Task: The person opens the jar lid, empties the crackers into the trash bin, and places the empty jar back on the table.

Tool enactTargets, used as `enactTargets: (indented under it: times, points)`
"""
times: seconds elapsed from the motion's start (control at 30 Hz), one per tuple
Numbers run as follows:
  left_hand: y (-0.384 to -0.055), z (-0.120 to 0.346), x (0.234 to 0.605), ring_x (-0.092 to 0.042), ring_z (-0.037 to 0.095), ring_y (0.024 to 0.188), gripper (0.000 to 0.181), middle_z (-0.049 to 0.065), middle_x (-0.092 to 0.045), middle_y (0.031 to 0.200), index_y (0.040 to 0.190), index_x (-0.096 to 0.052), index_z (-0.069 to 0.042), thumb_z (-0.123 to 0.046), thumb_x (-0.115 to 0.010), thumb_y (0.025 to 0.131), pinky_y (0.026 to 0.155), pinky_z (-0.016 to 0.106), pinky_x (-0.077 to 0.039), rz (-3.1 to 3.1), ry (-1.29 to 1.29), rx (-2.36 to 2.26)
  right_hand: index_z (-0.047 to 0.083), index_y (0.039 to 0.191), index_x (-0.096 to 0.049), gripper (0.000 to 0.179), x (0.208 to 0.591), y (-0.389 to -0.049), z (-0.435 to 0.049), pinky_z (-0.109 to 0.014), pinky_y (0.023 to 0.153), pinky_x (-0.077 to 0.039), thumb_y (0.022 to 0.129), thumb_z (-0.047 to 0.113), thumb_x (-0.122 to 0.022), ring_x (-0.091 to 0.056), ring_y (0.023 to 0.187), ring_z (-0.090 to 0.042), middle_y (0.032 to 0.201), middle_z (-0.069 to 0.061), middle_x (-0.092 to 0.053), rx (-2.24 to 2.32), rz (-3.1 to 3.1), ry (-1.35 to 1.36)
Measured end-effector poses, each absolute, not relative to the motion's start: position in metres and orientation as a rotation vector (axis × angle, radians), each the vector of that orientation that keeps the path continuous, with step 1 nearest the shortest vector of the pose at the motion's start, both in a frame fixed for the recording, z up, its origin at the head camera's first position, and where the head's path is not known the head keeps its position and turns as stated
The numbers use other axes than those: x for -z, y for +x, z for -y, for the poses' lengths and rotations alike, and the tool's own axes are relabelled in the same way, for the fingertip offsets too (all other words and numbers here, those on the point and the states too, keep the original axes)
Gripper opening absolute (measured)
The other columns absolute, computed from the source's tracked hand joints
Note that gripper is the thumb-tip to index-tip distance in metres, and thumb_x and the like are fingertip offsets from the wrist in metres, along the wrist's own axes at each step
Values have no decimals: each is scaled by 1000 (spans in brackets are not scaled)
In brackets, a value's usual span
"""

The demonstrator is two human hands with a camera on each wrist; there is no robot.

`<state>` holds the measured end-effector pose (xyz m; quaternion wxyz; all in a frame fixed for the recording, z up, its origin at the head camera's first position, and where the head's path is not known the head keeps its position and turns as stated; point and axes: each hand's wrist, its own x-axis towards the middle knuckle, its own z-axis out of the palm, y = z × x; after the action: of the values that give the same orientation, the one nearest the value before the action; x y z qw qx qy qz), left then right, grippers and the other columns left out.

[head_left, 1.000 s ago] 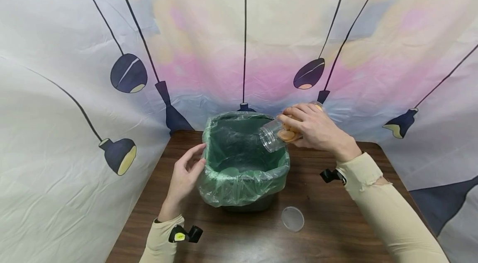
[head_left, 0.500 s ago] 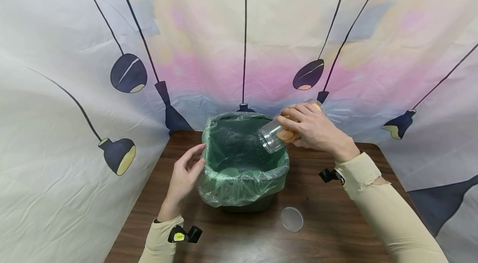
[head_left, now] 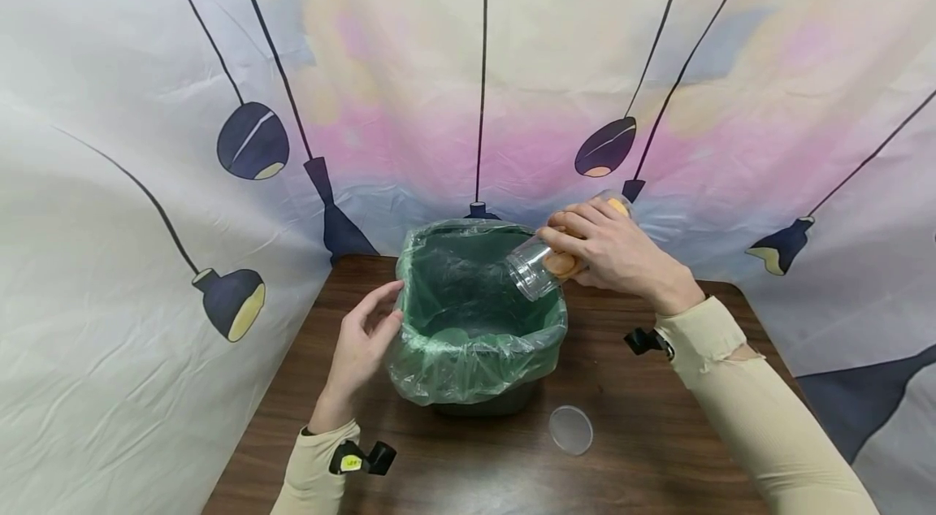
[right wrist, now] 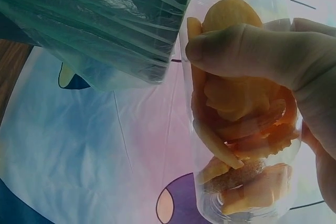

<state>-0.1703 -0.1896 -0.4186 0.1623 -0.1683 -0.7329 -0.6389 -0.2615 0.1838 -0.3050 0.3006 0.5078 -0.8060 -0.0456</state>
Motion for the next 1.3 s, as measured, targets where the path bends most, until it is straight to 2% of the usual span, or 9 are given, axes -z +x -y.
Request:
enactTargets:
  times: [0.43,0.8,1.07,1.3]
  points:
    - [-170,189,419,-59,10,102,37,25,-58,122,132,-55,4,2,-57,95,83,14,-48,2091,-472,1830,15,129,-59,85,303,-261,-182,-51,99,-39,51,25,-94,-54,111,-30,122,-8,-61,135,2123,1346]
    - [-170,189,418,-58,9,100,37,24,-58,122,133,-55,2,1,-56,96,81,14,-48,2106,-454,1834,15,129,-60,87,304,-261,-180,-52,104,-36,49,24,-95,-52,113,-30,123,-8,-61,103,2077,1337]
    - [-170,189,418,-58,9,100,37,24,-58,122,133,-55,2,1,-56,96,81,14,-48,2102,-450,1839,14,129,-59,81,303,-262,-180,-48,106,-37,57,27,-94,-53,117,-31,124,-10,-61,121,2028,1334]
    - [-169,189,418,-58,9,101,37,23,-58,122,133,-55,1,0,-57,96,82,15,-48,2106,-442,1845,14,130,-59,81,306,-262,-179,-48,105,-39,59,30,-93,-54,116,-31,123,-10,-62,132,2053,1344]
